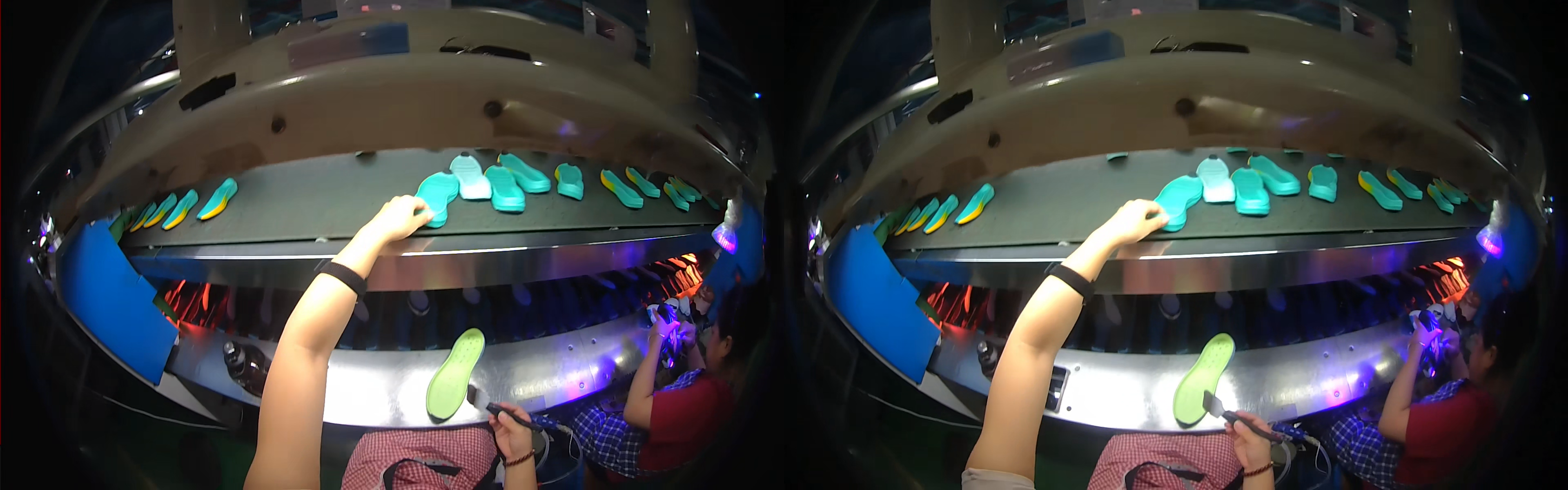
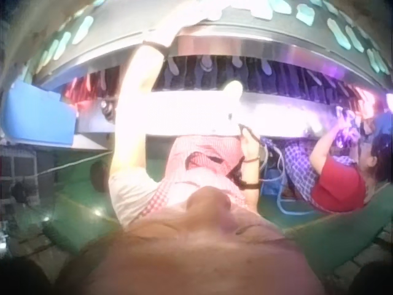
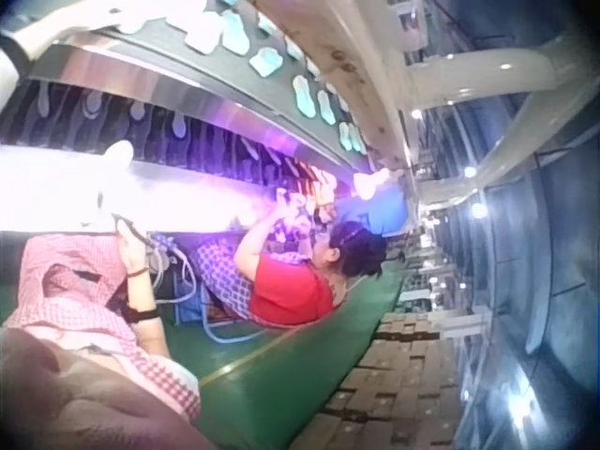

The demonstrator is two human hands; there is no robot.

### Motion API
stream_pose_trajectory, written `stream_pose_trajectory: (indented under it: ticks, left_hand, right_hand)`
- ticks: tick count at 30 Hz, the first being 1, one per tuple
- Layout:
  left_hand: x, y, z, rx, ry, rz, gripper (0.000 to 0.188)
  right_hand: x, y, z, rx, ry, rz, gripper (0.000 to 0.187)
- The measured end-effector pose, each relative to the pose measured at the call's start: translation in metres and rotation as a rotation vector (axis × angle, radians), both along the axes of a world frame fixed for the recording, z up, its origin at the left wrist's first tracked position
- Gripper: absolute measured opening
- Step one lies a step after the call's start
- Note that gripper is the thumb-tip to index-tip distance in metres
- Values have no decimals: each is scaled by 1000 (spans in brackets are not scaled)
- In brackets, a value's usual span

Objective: Applying a liquid treatment to the surface of shoe soles using a brush on a factory assembly line.

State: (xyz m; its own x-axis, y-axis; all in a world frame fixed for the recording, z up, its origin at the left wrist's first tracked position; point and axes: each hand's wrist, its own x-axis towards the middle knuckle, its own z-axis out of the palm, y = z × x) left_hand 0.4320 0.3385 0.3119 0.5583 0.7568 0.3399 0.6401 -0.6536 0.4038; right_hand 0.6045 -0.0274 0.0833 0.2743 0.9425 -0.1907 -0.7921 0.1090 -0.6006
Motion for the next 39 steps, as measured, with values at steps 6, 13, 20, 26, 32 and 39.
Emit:
stream_pose_trajectory:
  ticks: [6,13,20,26,32,39]
  left_hand:
    - [-50,-39,-18,317,-486,-69,22]
    - [-96,-144,-93,-1127,-1511,-204,42]
    - [-102,-241,-212,-1809,-1536,-851,76]
    - [-76,-284,-236,-1807,-1728,-515,83]
    - [-65,-294,-213,-1822,-1755,-342,87]
    - [-58,-303,-210,-1736,-1787,-306,85]
  right_hand:
    - [3,-12,13,55,30,-35,26]
    - [2,-8,17,-5,4,-13,23]
    - [-19,-1,43,211,-56,28,21]
    - [-54,23,46,86,-339,296,20]
    - [-59,47,42,-26,-372,379,18]
    - [-66,59,44,-59,-417,367,20]
